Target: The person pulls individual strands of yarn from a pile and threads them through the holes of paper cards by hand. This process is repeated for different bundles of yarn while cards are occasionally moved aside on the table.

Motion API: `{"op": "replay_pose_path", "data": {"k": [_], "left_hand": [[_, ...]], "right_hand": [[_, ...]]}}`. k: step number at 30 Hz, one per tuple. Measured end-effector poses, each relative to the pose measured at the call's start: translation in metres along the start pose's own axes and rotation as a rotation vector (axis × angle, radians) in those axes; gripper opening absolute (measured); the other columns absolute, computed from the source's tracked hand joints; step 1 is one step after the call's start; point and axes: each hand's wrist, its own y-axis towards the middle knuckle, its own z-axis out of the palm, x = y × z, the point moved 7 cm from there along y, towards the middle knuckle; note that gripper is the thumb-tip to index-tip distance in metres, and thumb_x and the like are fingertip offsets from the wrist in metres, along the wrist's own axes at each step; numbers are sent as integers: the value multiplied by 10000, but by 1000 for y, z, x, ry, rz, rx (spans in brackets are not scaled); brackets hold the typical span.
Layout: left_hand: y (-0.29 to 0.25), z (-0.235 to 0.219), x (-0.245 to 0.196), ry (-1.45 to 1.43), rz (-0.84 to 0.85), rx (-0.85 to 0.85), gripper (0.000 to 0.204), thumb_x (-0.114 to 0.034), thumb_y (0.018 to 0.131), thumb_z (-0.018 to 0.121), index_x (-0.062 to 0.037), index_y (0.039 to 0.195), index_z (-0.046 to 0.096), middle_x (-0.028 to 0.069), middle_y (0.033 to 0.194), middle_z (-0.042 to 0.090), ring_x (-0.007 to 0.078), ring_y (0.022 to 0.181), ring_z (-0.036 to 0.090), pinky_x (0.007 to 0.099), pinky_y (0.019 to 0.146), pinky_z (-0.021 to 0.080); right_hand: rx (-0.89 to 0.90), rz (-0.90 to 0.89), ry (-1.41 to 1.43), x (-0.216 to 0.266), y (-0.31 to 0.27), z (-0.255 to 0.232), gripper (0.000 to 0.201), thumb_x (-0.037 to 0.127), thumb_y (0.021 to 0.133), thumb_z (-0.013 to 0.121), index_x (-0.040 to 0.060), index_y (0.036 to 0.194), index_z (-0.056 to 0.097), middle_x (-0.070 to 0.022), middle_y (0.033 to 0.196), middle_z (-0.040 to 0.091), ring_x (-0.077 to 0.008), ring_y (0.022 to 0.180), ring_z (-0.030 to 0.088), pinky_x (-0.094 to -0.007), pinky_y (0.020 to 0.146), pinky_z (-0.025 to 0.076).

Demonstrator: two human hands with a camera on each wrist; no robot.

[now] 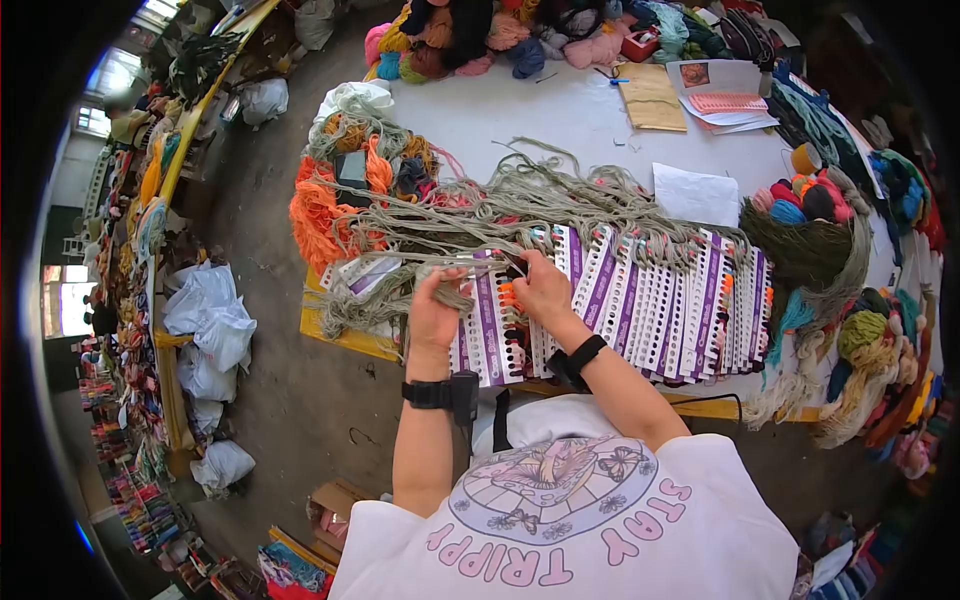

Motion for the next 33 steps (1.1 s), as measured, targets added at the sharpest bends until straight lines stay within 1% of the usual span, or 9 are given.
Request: {"op": "replay_pose_path", "data": {"k": [3,7,11,20,22,24,26,27,33], "left_hand": [[-2,3,-33,-138,70,211,125,-148,867,415,-73,775,458,18,661,467,150,664,475,386,792,420],[-28,19,-129,12,313,195,198,-152,886,383,-91,698,402,-17,588,346,96,523,347,300,649,424],[-65,40,-231,-119,359,445,229,-134,883,381,-82,661,368,-18,575,304,77,487,278,228,474,272],[-209,68,-463,95,1050,600,148,-8,782,482,-42,664,398,17,590,348,117,529,367,249,545,352],[-191,81,-439,158,863,412,72,-46,793,501,-18,739,463,36,648,434,140,604,449,281,614,397],[-158,116,-360,267,548,497,171,-120,811,531,2,929,542,88,832,564,181,778,553,313,730,441],[-116,119,-250,352,471,209,220,-153,796,563,-44,987,557,85,920,593,176,813,562,321,725,460],[-88,106,-200,379,313,238,234,-169,789,578,-43,985,559,66,934,596,168,826,563,333,687,478],[-52,124,-19,225,-95,305,321,-227,832,541,-2,1060,525,74,1018,562,156,956,522,342,747,470]], "right_hand": [[-15,-34,-11,6,0,0,309,110,668,508,42,969,503,-177,854,578,-359,725,567,-430,657,456],[-44,-90,-63,7,0,5,272,106,670,502,31,932,504,-195,843,575,-369,716,565,-441,648,456],[-24,-87,-117,6,1,16,253,113,671,503,28,909,509,-191,830,576,-363,713,569,-447,647,458],[182,14,-300,0,-5,56,310,249,700,547,9,894,518,-165,853,587,-341,775,578,-429,679,463],[159,9,-308,-7,-4,62,412,343,703,589,6,936,544,-129,798,600,-302,739,592,-390,655,467],[247,53,-33,-5,3,52,437,345,691,613,4,961,566,-108,743,599,-255,690,593,-346,633,466],[239,49,269,4,15,44,430,371,686,631,38,957,611,-76,700,609,-192,672,588,-318,606,457],[181,71,671,17,14,33,313,288,722,641,37,908,633,-26,693,596,-101,624,546,-240,567,425],[145,-67,1001,113,-24,-99,151,124,758,630,14,862,634,-11,723,595,-67,636,540,-210,571,445]]}}
